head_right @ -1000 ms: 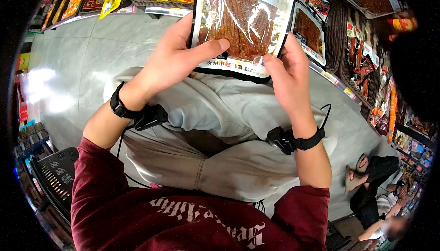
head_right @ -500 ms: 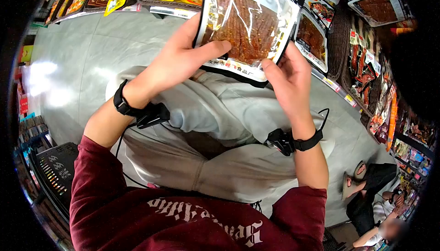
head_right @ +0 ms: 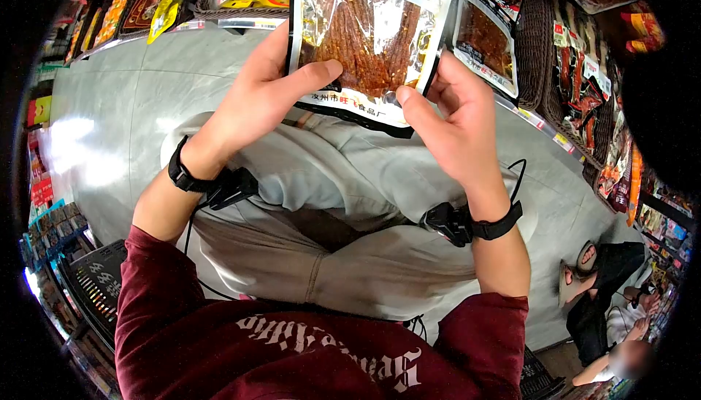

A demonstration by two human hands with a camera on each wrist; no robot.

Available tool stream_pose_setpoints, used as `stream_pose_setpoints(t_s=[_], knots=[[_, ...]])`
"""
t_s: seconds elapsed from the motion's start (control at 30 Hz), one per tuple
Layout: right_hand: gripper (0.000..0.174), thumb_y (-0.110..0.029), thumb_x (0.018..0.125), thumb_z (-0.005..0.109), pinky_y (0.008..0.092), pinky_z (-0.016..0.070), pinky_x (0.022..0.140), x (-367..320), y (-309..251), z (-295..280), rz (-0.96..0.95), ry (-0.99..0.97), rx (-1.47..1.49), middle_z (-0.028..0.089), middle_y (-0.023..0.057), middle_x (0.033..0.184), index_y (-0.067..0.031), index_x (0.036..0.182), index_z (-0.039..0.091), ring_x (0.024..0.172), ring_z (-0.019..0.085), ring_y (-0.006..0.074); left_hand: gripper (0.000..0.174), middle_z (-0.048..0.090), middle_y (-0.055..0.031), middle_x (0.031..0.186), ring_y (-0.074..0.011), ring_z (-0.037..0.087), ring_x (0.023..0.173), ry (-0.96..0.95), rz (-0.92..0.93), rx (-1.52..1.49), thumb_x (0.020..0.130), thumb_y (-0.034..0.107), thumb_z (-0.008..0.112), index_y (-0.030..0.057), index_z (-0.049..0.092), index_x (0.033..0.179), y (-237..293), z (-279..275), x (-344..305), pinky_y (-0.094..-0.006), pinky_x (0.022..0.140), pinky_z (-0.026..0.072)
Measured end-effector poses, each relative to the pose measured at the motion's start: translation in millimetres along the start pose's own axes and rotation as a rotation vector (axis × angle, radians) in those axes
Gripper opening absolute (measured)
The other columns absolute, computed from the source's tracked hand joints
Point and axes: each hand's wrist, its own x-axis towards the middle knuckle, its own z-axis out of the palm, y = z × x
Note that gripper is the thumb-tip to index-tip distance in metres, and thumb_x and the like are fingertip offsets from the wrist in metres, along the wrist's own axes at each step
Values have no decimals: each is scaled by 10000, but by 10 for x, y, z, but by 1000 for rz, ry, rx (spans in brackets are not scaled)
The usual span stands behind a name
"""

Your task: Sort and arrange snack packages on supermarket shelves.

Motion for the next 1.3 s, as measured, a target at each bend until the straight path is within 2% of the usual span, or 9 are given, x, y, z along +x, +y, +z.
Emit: stream_pose_setpoints(t_s=[0.17, 0.3, 0.4, 0.7, 0.77, 1.0, 1.2, 1.3], knots=[[245, -9, 943, 668, 200, 453, 707, -11, 127, -145, 31, -67, -99, 670, -21, 963, 32, 1184, 658, 815, 551, 14, 398, 679, -46, 1232, -115, 599, 1128, 7, 1, 20, 987, 75, 668, -18, 556, 1358, 43, 10, -5, -298, 1011, 478], [227, -19, 943, 666, 190, 434, 675, -3, 71, -58, 14, -11, -26, 671, -24, 946, 23, 1166, 664, 788, 544, 10, 398, 677, -46, 1235, -116, 594, 1134, 9, 24, 42, 990, 85, 667, -21, 557, 1358, 27, -2, 15, -299, 1017, 474], [240, -9, 939, 665, 192, 436, 681, -2, 114, -136, 61, -63, -111, 681, -22, 963, 23, 1177, 662, 804, 554, 12, 403, 677, -47, 1238, -116, 592, 1135, -1, 7, 28, 990, 91, 670, -22, 555, 1360, 38, -9, 12, -298, 1017, 472], [248, 11, 936, 662, 218, 471, 759, 3, 49, 2, 19, -4, 6, 686, 3, 1009, 29, 1183, 653, 858, 575, 40, 395, 688, -46, 1217, -114, 613, 1112, -2, -43, 43, 994, 75, 660, -18, 547, 1361, 39, 3, 2, -298, 995, 494], [255, 12, 942, 651, 225, 480, 784, 4, 88, -75, 14, -62, -34, 687, 6, 1012, 33, 1196, 648, 882, 583, 46, 398, 691, -46, 1210, -112, 618, 1100, -6, -37, 5, 992, 74, 661, -19, 544, 1361, 37, 9, 5, -296, 987, 498], [272, 0, 953, 625, 235, 492, 809, -12, 88, -105, 21, -81, -18, 686, 11, 1027, 42, 1221, 638, 895, 593, 54, 404, 690, -50, 1217, -112, 622, 1094, -14, -34, 20, 994, 74, 657, -19, 538, 1368, 28, -8, 1, -292, 980, 501], [319, 15, 940, 594, 253, 505, 870, -13, 89, -85, 15, -86, 14, 687, 31, 1099, 52, 1256, 618, 972, 618, 74, 399, 692, -45, 1215, -117, 621, 1098, -1, -26, 17, 992, 81, 650, -18, 546, 1365, 23, -10, -9, -295, 989, 494], [329, 24, 935, 578, 256, 504, 875, -10, 85, -75, 9, -79, 24, 688, 32, 1104, 54, 1260, 617, 988, 620, 78, 378, 712, -88, 1164, -147, 645, 1079, 54, -27, -3, 943, 88, 663, -36, 586, 1292, 18, 12, -9, -322, 989, 504]])
